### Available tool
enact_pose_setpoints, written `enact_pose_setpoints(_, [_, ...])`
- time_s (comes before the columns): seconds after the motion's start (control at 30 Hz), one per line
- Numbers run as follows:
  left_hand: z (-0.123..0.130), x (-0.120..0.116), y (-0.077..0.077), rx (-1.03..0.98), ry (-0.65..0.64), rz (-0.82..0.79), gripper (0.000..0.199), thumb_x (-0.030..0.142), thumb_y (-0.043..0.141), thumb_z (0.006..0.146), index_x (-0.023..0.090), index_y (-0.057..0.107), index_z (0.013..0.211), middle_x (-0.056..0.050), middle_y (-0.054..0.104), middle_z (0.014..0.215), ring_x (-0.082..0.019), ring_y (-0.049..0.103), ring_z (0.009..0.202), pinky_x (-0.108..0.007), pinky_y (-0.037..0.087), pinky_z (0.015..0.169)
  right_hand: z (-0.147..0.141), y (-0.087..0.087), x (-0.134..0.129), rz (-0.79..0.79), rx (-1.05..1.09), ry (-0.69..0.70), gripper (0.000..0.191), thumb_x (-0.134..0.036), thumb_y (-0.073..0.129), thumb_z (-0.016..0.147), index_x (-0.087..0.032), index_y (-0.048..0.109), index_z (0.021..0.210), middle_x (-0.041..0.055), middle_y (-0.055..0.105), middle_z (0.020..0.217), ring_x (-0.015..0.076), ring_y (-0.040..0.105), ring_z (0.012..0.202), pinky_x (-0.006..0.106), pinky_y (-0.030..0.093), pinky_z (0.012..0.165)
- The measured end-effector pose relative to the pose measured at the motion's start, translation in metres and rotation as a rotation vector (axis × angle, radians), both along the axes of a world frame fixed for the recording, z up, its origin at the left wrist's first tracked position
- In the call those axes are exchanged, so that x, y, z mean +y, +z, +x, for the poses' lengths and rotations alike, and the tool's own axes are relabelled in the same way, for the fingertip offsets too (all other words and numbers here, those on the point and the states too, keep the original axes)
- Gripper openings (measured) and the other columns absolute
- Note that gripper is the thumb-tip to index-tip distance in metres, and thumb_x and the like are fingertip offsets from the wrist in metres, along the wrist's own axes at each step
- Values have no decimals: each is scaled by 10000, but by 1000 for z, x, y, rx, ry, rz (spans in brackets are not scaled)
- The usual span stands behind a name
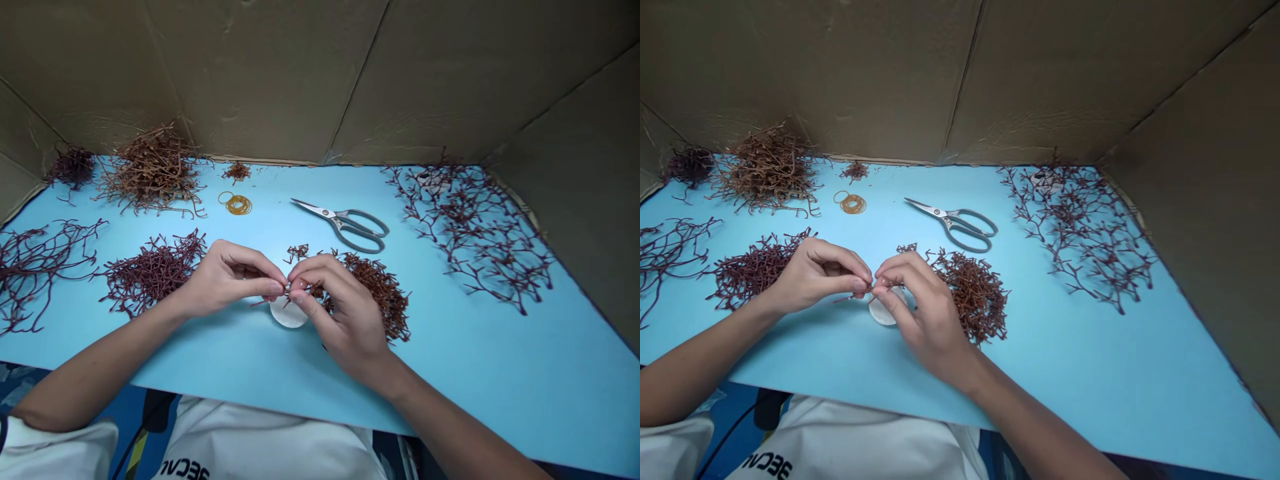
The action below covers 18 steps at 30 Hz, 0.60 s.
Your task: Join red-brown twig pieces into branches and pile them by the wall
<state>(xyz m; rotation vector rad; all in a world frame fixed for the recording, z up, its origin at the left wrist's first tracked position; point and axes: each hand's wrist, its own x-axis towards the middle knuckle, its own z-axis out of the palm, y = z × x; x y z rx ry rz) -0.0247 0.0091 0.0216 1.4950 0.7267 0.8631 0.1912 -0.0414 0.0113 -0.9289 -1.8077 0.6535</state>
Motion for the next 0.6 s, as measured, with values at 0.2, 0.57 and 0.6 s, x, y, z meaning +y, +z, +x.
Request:
enact_pose_setpoints(0.2, [-2,-1,-2,-3,-1,259,50,217,872,883,193,880,926,-100,849,887,-184,802,768,-255,653,706,-2,0,0,-107,62,16,98,-164,664,1027,-224,667,949,42,699,993,175,690,919,317,577,833])
enact_pose_setpoints(0.57, [0,1,3,-12,274,272,323,438,726,1004,147,836,915,-66,784,747,-115,675,573,-195,560,482,4,0,4,196,60,-311,120,-141,762,950,-259,746,932,48,755,966,215,726,880,388,626,753])
enact_pose_setpoints(0.6, [-1,2,3,10,266,269,324,434,733,998,146,831,885,-62,776,722,-112,663,562,-189,548,471,5,-1,4,234,59,-338,135,-129,773,938,-263,755,937,46,758,957,215,728,868,388,628,734])
